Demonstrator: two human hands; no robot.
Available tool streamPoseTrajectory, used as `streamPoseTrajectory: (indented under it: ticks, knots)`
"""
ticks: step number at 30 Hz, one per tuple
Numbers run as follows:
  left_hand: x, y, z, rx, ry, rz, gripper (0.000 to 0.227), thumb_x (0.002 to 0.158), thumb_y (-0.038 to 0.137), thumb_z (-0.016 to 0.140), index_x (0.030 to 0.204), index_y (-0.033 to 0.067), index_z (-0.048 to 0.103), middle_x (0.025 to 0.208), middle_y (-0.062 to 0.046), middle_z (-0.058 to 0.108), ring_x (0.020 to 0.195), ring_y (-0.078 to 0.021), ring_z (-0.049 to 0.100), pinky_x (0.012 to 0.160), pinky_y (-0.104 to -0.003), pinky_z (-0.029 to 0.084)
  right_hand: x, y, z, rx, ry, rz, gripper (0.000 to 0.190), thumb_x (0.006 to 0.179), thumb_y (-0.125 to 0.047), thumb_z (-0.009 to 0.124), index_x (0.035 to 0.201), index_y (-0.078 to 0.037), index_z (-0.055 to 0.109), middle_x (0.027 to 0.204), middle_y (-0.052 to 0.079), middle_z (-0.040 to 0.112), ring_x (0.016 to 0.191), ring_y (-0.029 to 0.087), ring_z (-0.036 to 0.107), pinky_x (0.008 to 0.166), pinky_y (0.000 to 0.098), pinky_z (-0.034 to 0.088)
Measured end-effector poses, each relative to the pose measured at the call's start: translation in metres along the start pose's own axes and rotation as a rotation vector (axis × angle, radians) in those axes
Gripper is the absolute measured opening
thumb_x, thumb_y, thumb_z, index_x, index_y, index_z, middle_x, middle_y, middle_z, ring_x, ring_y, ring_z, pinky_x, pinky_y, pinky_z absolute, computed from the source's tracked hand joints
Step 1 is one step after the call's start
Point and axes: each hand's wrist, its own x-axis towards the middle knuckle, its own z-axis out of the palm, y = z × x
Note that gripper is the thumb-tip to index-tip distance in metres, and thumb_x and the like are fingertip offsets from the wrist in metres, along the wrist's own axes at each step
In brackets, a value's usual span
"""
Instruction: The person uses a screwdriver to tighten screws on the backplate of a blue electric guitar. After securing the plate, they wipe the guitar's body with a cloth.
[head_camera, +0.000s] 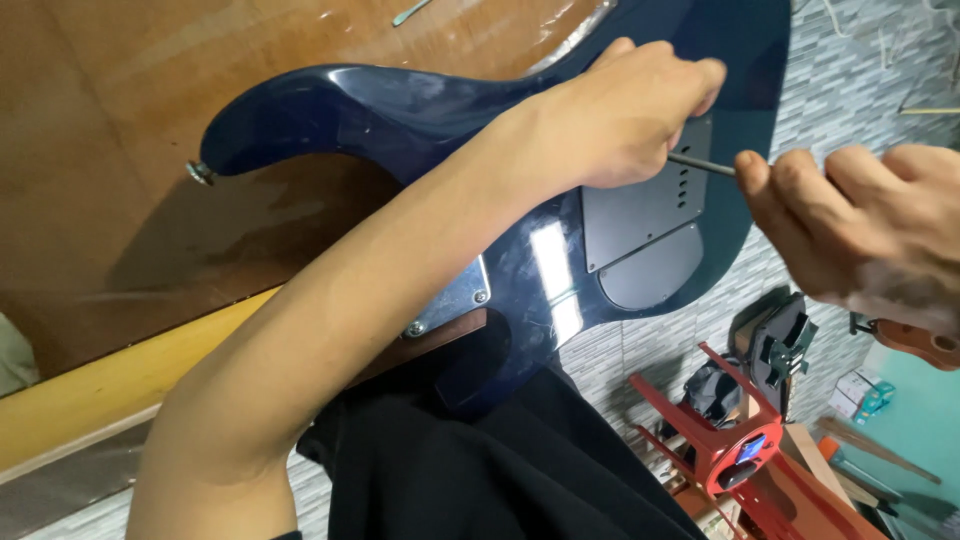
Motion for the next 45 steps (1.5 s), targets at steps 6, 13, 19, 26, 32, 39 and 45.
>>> streamPoseTrajectory:
  ticks: [6, 13, 19, 26, 32, 39, 45]
  knots:
    - [-0.001, -0.005, 0.002, -0.074, 0.045, -0.02, 0.045, 0.073, -0.021, 0.046, 0.097, 0.0166, 0.052, 0.069, 0.005, 0.067, 0.071, -0.0253, 0.056, 0.074, -0.039, 0.043, -0.018, -0.011, 0.009, 0.054, -0.013, 0.128, 0.024, 0.117, -0.008, 0.071, 0.139, 0.001, 0.072, 0.095, 0.006, 0.062, 0.065, 0.02, 0.036, 0.063, 0.0349, 0.024]
    - [-0.001, -0.005, 0.005, -0.076, 0.115, 0.056, 0.038, 0.076, -0.018, 0.048, 0.09, 0.0161, 0.055, 0.067, 0.008, 0.068, 0.063, -0.0207, 0.06, 0.078, -0.04, 0.043, -0.027, -0.016, 0.018, 0.115, -0.033, 0.16, 0.028, 0.119, -0.013, 0.064, 0.145, -0.002, 0.069, 0.093, 0.004, 0.058, 0.062, 0.017, 0.031, 0.061, 0.0323, 0.021]
    - [0.001, -0.006, 0.006, -0.068, 0.152, 0.079, 0.037, 0.073, -0.017, 0.054, 0.088, 0.0164, 0.055, 0.067, 0.008, 0.072, 0.064, -0.0215, 0.065, 0.075, -0.042, 0.044, -0.035, -0.021, 0.025, 0.087, -0.179, 0.154, 0.044, 0.116, -0.02, 0.054, 0.159, -0.015, 0.062, 0.092, 0.001, 0.049, 0.063, 0.015, 0.024, 0.061, 0.0315, 0.02]
    - [0.0, -0.005, 0.005, -0.102, 0.138, 0.079, 0.04, 0.07, -0.018, 0.05, 0.09, 0.0161, 0.056, 0.07, 0.008, 0.073, 0.066, -0.0202, 0.066, 0.075, -0.042, 0.045, -0.041, -0.025, 0.031, 0.152, -0.128, 0.176, 0.045, 0.116, -0.021, 0.055, 0.161, -0.012, 0.06, 0.095, 0.004, 0.054, 0.06, 0.015, 0.027, 0.057, 0.0316, 0.028]
    - [0.002, -0.007, 0.007, -0.087, 0.157, 0.085, 0.039, 0.07, -0.018, 0.052, 0.088, 0.0164, 0.056, 0.07, 0.008, 0.073, 0.067, -0.0205, 0.066, 0.069, -0.041, 0.045, -0.034, -0.018, 0.02, 0.085, -0.196, 0.139, 0.051, 0.112, -0.021, 0.05, 0.161, -0.013, 0.058, 0.101, 0.003, 0.056, 0.06, 0.015, 0.036, 0.058, 0.0309, 0.036]
    - [0.003, -0.009, 0.007, -0.083, 0.14, 0.072, 0.038, 0.07, -0.017, 0.05, 0.087, 0.0167, 0.056, 0.067, 0.009, 0.072, 0.065, -0.0222, 0.065, 0.068, -0.042, 0.044, -0.027, -0.017, 0.016, 0.134, -0.139, 0.139, 0.043, 0.112, -0.015, 0.052, 0.153, -0.008, 0.063, 0.099, 0.006, 0.057, 0.059, 0.015, 0.033, 0.059, 0.0316, 0.034]
    - [0.003, -0.01, 0.009, -0.082, 0.158, 0.078, 0.038, 0.07, -0.018, 0.052, 0.086, 0.0163, 0.059, 0.07, 0.008, 0.074, 0.07, -0.0213, 0.067, 0.068, -0.042, 0.047, -0.026, -0.017, 0.021, 0.15, -0.113, 0.109, 0.043, 0.11, -0.009, 0.05, 0.151, -0.002, 0.063, 0.094, 0.009, 0.055, 0.056, 0.015, 0.03, 0.059, 0.0326, 0.033]
